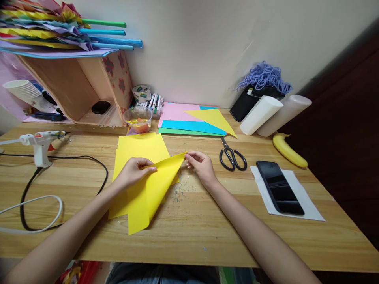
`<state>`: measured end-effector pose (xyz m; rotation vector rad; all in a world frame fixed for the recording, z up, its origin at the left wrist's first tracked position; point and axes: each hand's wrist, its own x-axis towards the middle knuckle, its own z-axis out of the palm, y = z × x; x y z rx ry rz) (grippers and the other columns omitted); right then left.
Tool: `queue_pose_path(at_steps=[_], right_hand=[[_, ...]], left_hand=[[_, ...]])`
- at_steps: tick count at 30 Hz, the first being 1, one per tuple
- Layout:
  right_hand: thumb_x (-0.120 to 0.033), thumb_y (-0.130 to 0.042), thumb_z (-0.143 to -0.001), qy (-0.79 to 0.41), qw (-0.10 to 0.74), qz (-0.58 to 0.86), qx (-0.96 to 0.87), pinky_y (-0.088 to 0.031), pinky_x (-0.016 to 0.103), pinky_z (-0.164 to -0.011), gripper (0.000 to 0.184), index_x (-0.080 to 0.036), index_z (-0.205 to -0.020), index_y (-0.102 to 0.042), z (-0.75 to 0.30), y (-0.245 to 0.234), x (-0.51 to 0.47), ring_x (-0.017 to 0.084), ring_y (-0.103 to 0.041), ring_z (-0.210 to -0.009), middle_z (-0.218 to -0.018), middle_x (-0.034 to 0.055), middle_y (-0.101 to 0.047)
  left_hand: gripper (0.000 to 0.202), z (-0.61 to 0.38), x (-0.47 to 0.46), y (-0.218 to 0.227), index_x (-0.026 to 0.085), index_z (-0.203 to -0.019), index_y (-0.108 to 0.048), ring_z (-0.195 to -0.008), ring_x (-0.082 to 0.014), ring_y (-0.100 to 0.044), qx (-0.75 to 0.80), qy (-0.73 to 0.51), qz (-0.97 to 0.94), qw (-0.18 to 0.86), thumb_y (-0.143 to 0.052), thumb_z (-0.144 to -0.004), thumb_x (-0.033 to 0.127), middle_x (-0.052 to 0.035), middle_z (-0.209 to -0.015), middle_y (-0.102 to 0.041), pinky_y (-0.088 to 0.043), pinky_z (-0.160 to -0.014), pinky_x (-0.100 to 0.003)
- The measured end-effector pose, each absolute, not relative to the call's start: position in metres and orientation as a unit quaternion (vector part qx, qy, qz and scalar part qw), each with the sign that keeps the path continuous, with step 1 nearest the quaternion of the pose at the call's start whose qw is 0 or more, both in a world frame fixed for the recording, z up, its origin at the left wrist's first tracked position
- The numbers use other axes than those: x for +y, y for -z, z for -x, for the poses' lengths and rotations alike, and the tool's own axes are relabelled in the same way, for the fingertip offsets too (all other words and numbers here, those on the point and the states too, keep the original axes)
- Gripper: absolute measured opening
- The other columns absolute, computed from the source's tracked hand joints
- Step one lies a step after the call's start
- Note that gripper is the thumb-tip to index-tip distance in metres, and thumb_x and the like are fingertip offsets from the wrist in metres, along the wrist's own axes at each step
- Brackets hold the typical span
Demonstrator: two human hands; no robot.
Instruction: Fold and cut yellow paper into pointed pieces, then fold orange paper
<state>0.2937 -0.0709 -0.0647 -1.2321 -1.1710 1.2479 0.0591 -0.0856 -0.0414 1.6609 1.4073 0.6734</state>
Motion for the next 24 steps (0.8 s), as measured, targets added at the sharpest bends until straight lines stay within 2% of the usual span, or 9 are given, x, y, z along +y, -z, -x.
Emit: queue_pose_path(at_steps=[4, 14, 20, 24], right_hand=[[-0.041, -0.068, -0.065, -0.52, 0.49, 0.499, -0.491, -0.043, 0.021, -0.048, 0.024, -0.018, -0.073, -0.064, -0.2965, 0.0657, -0.0675, 0.008, -0.049, -0.048, -0.065, -0.0006, -0.062], [-0.037, -0.071, -0.063, -0.551, 0.49, 0.49, -0.465, -0.042, 0.019, -0.047, 0.023, -0.019, -0.075, -0.064, -0.2996, 0.0657, -0.0653, 0.007, -0.049, -0.047, -0.057, -0.0035, -0.057], [-0.033, -0.068, -0.068, -0.559, 0.48, 0.469, -0.486, -0.041, 0.017, -0.046, 0.026, -0.018, -0.089, -0.064, -0.2969, 0.0625, -0.0653, 0.006, -0.049, -0.051, -0.067, -0.0011, -0.061], [-0.034, -0.066, -0.07, -0.561, 0.481, 0.454, -0.498, -0.042, 0.017, -0.046, 0.026, -0.016, -0.089, -0.064, -0.2955, 0.0605, -0.0654, 0.007, -0.049, -0.051, -0.065, -0.0008, -0.06]], left_hand=[[0.024, -0.0596, -0.0855, 0.0426, 0.015, -0.074, -0.068, -0.073, -0.019, -0.061, 0.563, -0.264, -0.663, 0.416, -0.057, -0.069, 0.036, -0.005, -0.078, -0.069, -0.045, -0.068, -0.028], [0.025, -0.0599, -0.086, 0.0406, 0.015, -0.071, -0.066, -0.068, -0.0167, -0.058, 0.533, -0.254, -0.695, 0.41, -0.053, -0.073, 0.037, -0.0024, -0.071, -0.067, -0.041, -0.061, -0.024], [0.026, -0.0587, -0.0858, 0.0397, 0.015, -0.068, -0.064, -0.067, -0.0154, -0.056, 0.518, -0.251, -0.717, 0.392, -0.049, -0.075, 0.036, -0.0011, -0.069, -0.065, -0.038, -0.061, -0.024], [0.027, -0.0588, -0.0844, 0.0393, 0.015, -0.063, -0.059, -0.06, -0.014, -0.05, 0.516, -0.241, -0.724, 0.39, -0.049, -0.075, 0.037, 0.0007, -0.061, -0.057, -0.035, -0.056, -0.023]])
